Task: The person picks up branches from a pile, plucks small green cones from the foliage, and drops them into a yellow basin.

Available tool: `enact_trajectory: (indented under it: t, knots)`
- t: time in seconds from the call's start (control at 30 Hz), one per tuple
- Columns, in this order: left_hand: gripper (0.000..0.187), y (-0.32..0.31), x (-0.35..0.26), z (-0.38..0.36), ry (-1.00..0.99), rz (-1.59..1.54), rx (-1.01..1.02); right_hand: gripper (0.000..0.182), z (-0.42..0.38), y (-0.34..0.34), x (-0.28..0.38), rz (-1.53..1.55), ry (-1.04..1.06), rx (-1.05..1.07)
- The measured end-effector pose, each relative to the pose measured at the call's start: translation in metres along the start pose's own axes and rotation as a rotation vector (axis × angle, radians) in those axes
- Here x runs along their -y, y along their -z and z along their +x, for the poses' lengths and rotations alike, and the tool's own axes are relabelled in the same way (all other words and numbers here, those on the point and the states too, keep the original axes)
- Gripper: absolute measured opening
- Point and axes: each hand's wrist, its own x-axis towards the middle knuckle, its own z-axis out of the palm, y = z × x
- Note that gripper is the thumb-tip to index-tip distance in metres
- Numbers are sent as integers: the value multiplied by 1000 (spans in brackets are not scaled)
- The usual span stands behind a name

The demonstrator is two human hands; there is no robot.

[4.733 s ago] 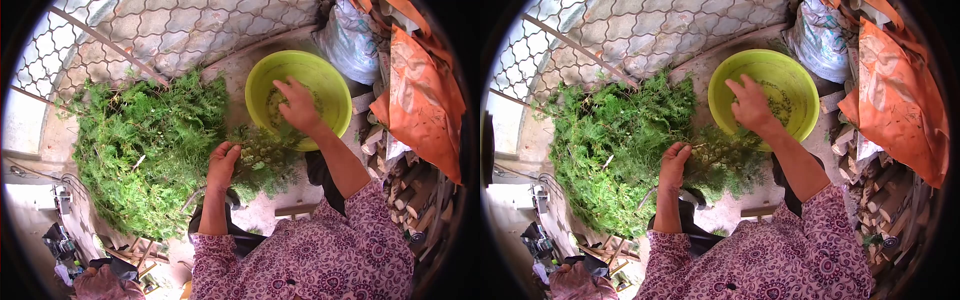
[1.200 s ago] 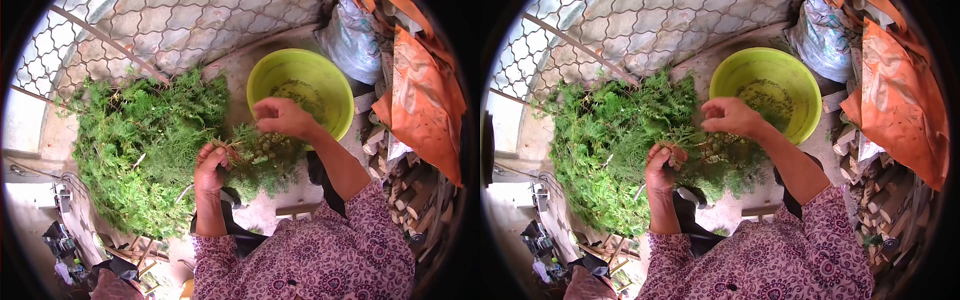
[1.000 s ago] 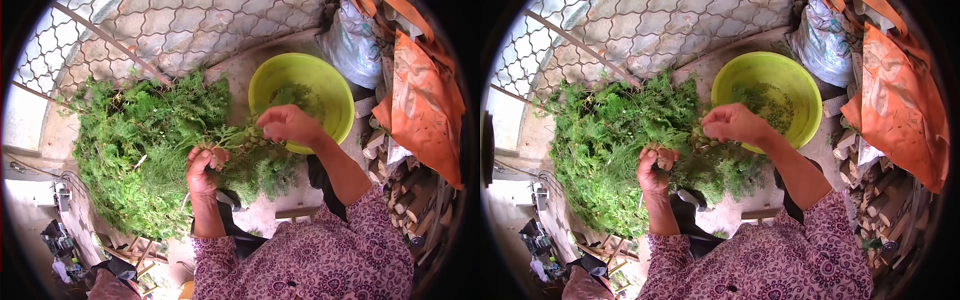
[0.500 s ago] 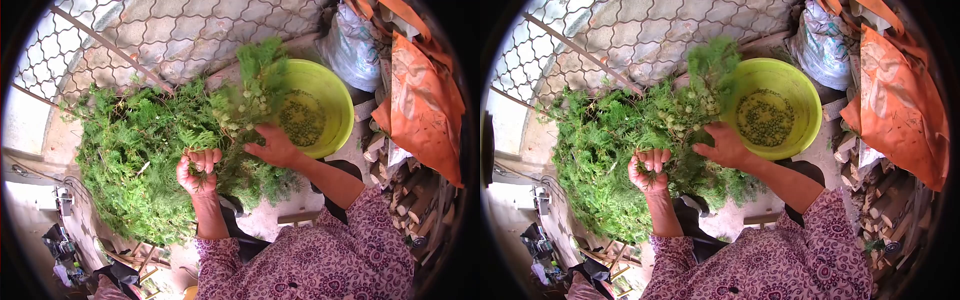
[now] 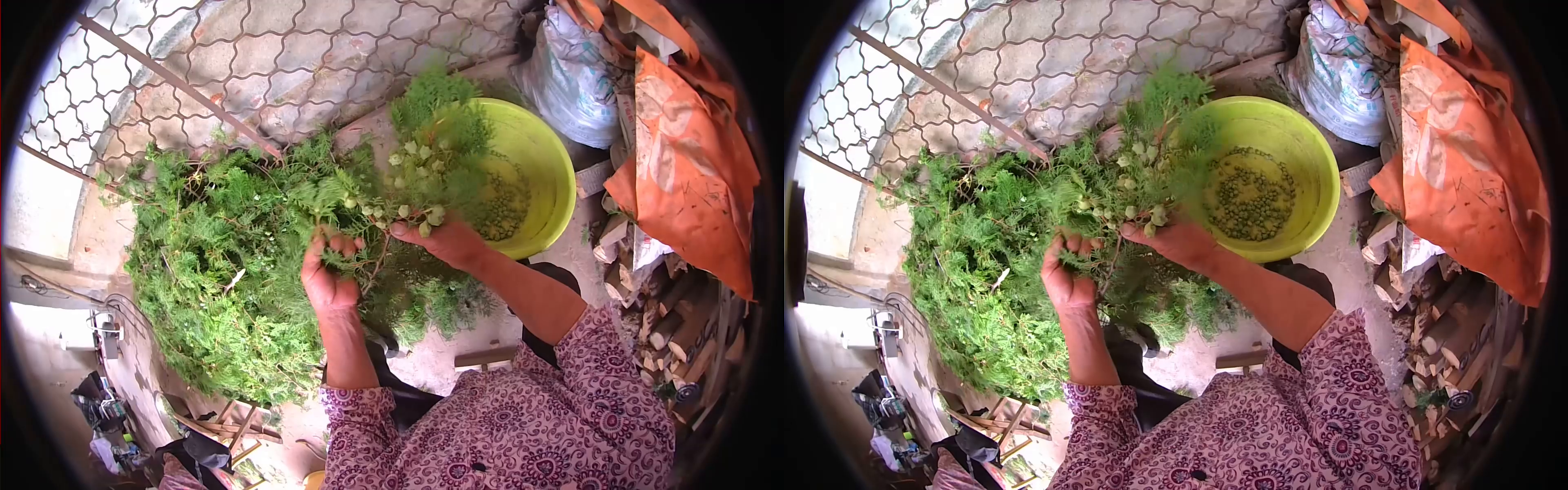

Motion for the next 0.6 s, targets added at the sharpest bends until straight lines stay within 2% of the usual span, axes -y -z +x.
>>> enact_trajectory:
  t: [0.07, 0.1, 0.13, 0.17, 0.2, 0.23, 0.27, 0.33, 0.37, 0.4, 0.47, 0.5, 0.57, 0.6]
  knots:
    - [30, 0, 1, 0, 39, 310, -209, 38, -1, 2, 1, -80, -40, -37]
    - [44, 12, 3, 3, 12, 393, -168, 38, 1, 5, -2, -66, -20, -37]
    - [44, 15, 7, 4, 11, 392, -169, 37, 2, 6, -5, -52, 0, -38]
    - [45, 13, 13, 4, -172, 565, -284, 37, 3, 4, -8, -52, 0, -38]
    - [45, 13, 17, 5, -358, 735, -398, 37, 4, 2, -12, -79, 146, -115]
    - [42, 17, 17, 4, -553, 1128, -418, 38, 4, 0, -18, -106, 292, -193]
    - [42, 13, 15, 1, -551, 1127, -416, 38, 4, 0, -30, -108, 292, -194]
    - [33, -1, 10, -7, -1063, 1567, -34, 40, 3, 2, -52, -83, 244, -143]
    - [23, 11, 22, -4, -886, 1304, 117, 40, 4, 3, -49, -82, 244, -143]
    - [23, 17, 31, -6, -887, 1305, 113, 39, 4, 3, -42, -101, 210, -82]
    - [21, 21, 42, -12, -540, 1400, 188, 38, 4, 3, -31, -121, 176, -9]
    - [21, 20, 39, -13, -542, 1401, 184, 36, 3, 2, -27, -152, 202, -30]
    - [23, 16, 32, -14, 45, 1420, 117, 33, 3, -1, -30, -184, 229, -54]
    - [23, 15, 33, -13, 45, 1420, 118, 26, 5, -2, -40, -247, 253, -44]
